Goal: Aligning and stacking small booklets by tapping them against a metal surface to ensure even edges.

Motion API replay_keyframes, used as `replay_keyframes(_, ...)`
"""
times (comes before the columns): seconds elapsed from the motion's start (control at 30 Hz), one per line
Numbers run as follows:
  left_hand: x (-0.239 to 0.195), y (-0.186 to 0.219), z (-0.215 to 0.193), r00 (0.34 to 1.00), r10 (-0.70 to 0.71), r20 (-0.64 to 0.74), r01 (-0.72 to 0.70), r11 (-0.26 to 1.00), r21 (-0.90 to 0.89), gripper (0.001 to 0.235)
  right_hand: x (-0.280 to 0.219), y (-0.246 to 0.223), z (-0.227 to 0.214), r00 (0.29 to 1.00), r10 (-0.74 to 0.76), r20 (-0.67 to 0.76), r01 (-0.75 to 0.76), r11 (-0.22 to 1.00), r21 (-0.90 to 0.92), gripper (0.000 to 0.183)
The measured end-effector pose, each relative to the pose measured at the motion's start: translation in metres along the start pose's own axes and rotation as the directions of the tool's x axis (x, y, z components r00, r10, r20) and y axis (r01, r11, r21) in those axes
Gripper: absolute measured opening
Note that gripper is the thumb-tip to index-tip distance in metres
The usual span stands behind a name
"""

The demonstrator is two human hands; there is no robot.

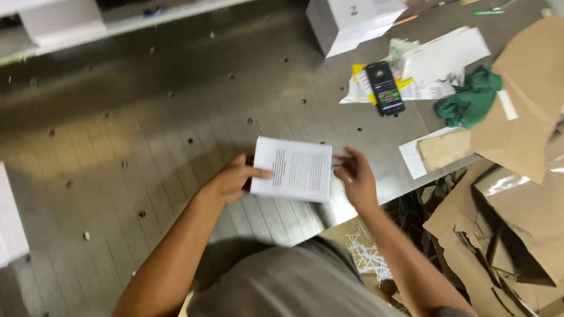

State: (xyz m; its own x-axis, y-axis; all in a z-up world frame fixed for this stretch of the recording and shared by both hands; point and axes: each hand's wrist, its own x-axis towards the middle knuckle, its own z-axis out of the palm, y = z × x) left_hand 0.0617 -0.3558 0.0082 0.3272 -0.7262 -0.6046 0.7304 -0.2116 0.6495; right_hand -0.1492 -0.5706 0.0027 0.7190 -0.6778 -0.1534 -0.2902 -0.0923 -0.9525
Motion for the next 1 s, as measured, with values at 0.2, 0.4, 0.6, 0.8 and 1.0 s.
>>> replay_keyframes(0.2, 0.056, -0.031, 0.014, 0.984, 0.041, -0.173, -0.016, 0.989, 0.146, 0.098, 0.046, -0.036, -0.005, 0.836, 0.377, 0.399, -0.476, 0.860, 0.185, 0.045)
replay_keyframes(0.4, 0.054, -0.030, 0.035, 0.954, 0.212, -0.211, -0.178, 0.969, 0.171, 0.094, 0.074, -0.026, -0.024, 0.859, 0.307, 0.410, -0.404, 0.899, 0.171, 0.050)
replay_keyframes(0.6, 0.079, -0.051, 0.031, 0.822, 0.517, -0.240, -0.402, 0.825, 0.397, 0.091, 0.098, 0.008, -0.036, 0.894, -0.010, 0.448, -0.096, 0.972, 0.213, 0.054)
replay_keyframes(0.8, 0.068, -0.060, 0.053, 0.713, 0.686, -0.143, -0.500, 0.641, 0.582, 0.073, 0.093, 0.045, -0.037, 0.880, -0.216, 0.423, 0.161, 0.974, 0.162, 0.057)
replay_keyframes(1.0, 0.065, -0.075, 0.090, 0.587, 0.802, -0.109, -0.658, 0.551, 0.512, 0.100, 0.062, 0.008, -0.017, 0.903, -0.274, 0.330, 0.182, 0.941, 0.284, 0.101)
